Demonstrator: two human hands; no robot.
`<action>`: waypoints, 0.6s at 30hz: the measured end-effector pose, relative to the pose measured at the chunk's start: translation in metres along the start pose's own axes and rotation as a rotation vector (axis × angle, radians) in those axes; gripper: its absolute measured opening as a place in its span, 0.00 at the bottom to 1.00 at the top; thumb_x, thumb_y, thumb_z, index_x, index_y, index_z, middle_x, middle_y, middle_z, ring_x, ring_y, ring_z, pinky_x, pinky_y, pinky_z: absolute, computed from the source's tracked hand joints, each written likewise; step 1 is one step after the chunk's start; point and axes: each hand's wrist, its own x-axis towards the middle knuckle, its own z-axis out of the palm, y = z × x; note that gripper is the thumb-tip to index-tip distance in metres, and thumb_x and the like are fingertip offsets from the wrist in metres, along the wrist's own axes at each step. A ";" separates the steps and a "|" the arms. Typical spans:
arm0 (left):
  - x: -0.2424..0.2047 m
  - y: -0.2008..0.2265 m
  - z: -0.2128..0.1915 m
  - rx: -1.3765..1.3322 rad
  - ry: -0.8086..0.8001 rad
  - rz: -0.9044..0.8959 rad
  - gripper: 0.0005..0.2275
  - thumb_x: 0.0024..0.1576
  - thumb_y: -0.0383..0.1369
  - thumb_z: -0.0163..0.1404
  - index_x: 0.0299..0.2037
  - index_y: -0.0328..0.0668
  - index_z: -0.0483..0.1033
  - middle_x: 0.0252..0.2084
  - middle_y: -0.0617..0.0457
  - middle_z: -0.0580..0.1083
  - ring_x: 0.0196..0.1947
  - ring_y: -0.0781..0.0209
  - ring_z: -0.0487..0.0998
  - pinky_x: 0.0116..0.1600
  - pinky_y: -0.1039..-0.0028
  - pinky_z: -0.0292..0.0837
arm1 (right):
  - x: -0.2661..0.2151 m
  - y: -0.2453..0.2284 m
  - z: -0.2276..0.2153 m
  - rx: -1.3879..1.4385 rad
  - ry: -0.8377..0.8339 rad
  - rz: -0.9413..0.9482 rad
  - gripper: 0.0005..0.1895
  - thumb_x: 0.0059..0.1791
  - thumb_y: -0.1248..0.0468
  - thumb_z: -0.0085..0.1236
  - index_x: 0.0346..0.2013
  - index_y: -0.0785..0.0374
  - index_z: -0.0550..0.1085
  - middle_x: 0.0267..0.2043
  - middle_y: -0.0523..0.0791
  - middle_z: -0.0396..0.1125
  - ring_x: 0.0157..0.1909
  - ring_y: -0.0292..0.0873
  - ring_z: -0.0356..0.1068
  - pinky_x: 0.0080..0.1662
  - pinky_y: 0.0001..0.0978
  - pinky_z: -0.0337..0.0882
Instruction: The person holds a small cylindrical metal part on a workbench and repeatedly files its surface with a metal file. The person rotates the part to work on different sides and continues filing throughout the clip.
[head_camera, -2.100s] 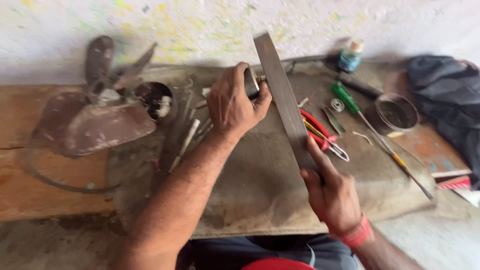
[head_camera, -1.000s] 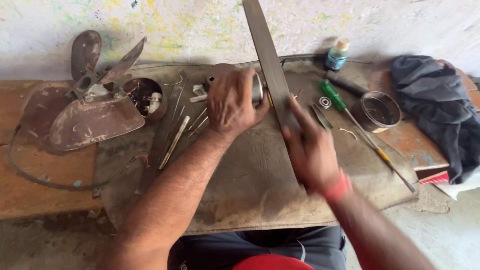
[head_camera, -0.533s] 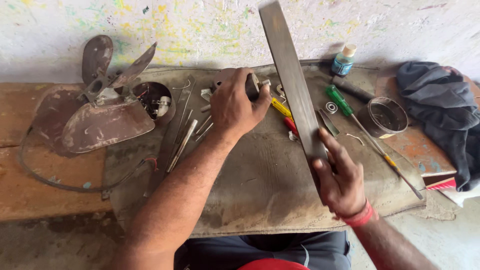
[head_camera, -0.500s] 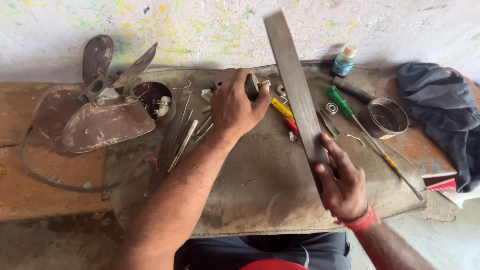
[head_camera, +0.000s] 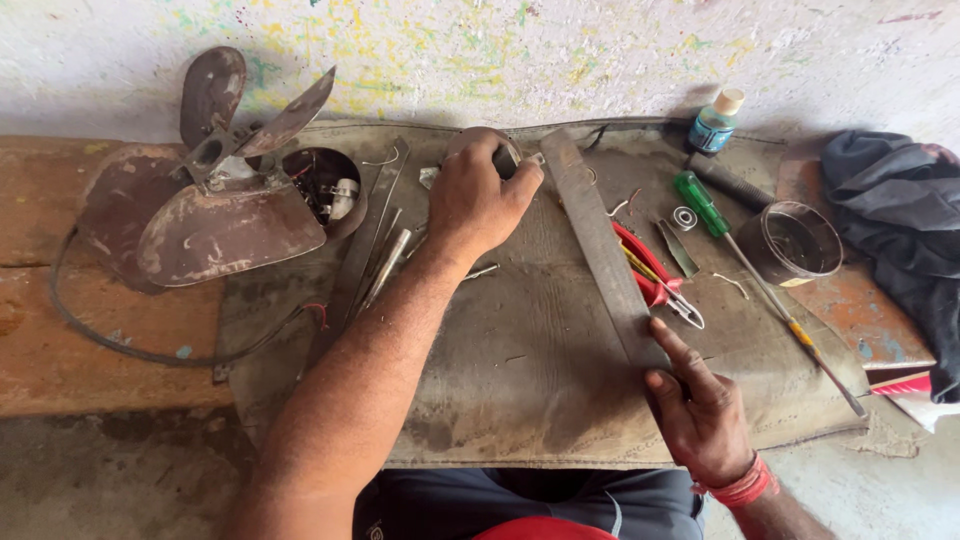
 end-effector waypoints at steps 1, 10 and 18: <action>0.000 0.000 -0.001 -0.001 -0.029 -0.025 0.16 0.52 0.46 0.54 0.34 0.39 0.77 0.32 0.45 0.80 0.35 0.46 0.82 0.41 0.55 0.76 | 0.004 -0.005 0.002 -0.044 -0.011 0.014 0.30 0.49 0.71 0.56 0.68 0.60 0.68 0.15 0.45 0.60 0.20 0.34 0.58 0.28 0.28 0.64; -0.015 0.011 0.020 0.002 -0.062 0.084 0.17 0.51 0.45 0.55 0.34 0.37 0.77 0.29 0.44 0.79 0.32 0.43 0.82 0.39 0.54 0.76 | 0.109 -0.048 0.027 -0.137 0.121 -0.190 0.28 0.52 0.70 0.55 0.68 0.60 0.68 0.39 0.62 0.71 0.37 0.62 0.73 0.38 0.41 0.72; -0.010 -0.006 0.018 0.150 0.121 0.266 0.22 0.56 0.44 0.55 0.50 0.32 0.70 0.28 0.46 0.76 0.26 0.51 0.81 0.32 0.59 0.76 | 0.028 -0.057 0.019 -0.109 0.071 0.004 0.29 0.50 0.69 0.53 0.67 0.58 0.67 0.21 0.56 0.68 0.23 0.53 0.72 0.30 0.39 0.71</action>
